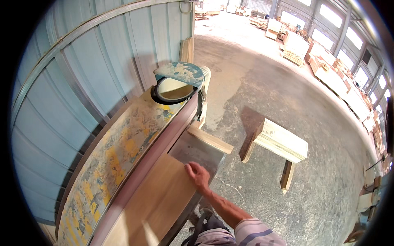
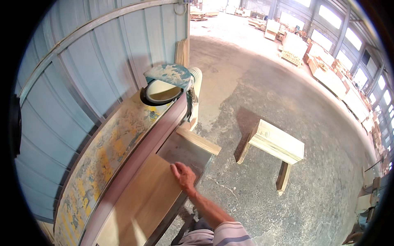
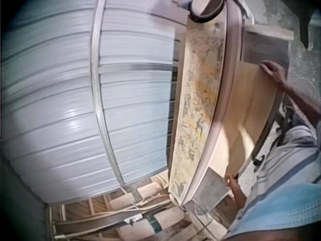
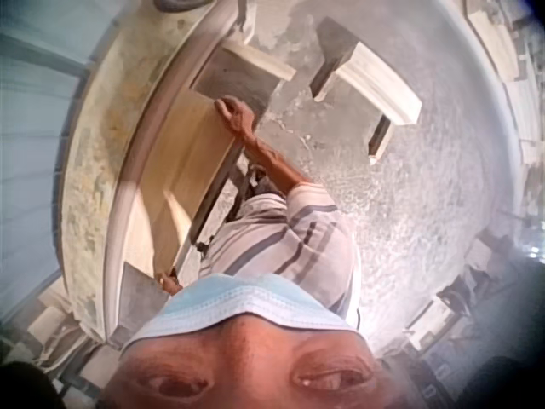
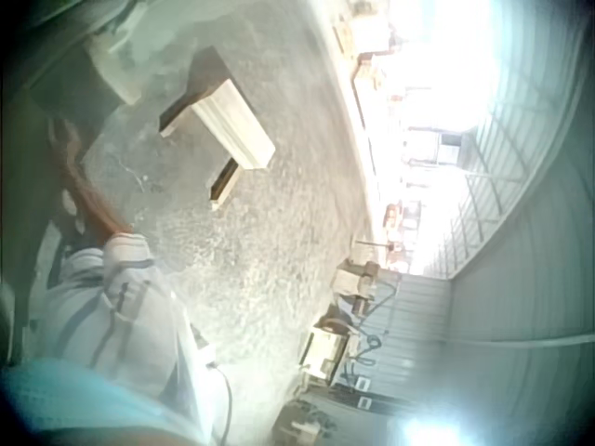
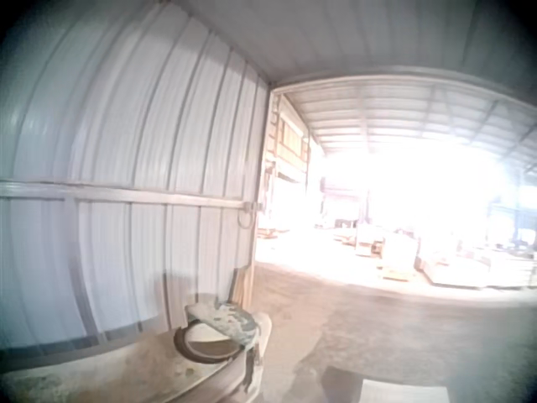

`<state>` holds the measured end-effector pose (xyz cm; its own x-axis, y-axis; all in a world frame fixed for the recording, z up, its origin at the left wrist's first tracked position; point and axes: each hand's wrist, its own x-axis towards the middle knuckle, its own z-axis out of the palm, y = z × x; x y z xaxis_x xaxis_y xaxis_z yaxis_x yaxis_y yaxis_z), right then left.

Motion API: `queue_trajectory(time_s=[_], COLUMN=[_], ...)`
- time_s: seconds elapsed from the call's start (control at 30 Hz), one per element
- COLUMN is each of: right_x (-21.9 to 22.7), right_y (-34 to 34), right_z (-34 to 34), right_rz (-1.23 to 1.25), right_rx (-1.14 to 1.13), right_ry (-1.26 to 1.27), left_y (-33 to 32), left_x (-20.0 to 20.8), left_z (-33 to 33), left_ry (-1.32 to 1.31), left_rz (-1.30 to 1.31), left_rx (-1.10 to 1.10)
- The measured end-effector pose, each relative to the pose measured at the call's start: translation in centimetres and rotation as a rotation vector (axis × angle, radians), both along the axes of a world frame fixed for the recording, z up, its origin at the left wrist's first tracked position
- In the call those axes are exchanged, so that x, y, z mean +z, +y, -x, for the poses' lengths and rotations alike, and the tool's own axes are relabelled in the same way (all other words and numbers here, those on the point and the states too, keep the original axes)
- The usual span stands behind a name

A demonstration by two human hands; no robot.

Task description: The person walks through a workshop carrying a bucket, then places it down. They pick up a carved wooden panel and repeatedly rub its surface against a stationary belt sander. The person flips the panel to sand different sides and edges, then stacks the finished piece on a small wooden stand.

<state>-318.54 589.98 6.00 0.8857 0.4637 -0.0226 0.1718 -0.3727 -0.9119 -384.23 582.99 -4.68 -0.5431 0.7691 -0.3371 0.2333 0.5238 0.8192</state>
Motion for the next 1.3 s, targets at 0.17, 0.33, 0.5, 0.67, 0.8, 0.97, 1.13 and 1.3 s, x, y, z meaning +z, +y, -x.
queue_trajectory(time_s=[0.17, 0.33, 0.5, 0.67, 0.8, 0.97, 1.13, 1.3], right_x=[-0.1, 1.3, -0.2, -1.2, -1.2, 1.0, -1.1, -2.2], right_y=[-0.8, -0.7, 1.3, 0.8, 0.3, 1.3, 0.2, 0.7], right_z=[5.3, 4.9, 0.7, -6.6, -8.8, -6.5, -3.8, -1.8], right_rz=[0.026, -0.014, 0.108, -0.434, -0.278, -0.24, -0.438, -0.434], right_rx=[0.154, 0.127, 0.057, 0.119, 0.109, 0.122, 0.403, 0.278], right_ry=[-0.053, -0.007, -0.054, 0.034, -0.007, 0.179, 0.192, 0.18], left_y=[2.6, 3.8, 0.7, -0.9, -1.9, 0.0, -0.5, -1.1], left_x=[2.1, 3.3, 4.8, 7.1, 8.6, 9.4, 8.9, 8.0], left_z=[-6.0, -9.9, -9.8, -13.4, -16.0, -16.2, -11.5, -8.8], left_ry=[-0.041, -0.075, -0.133, -0.214, -0.212, -0.052, -0.179, -0.24], left_rz=[0.023, 0.015, 0.005, -0.011, -0.028, 0.022, 0.094, 0.01], left_rx=[-0.051, -0.081, 0.037, 0.189, 0.312, 0.253, 0.302, 0.309])
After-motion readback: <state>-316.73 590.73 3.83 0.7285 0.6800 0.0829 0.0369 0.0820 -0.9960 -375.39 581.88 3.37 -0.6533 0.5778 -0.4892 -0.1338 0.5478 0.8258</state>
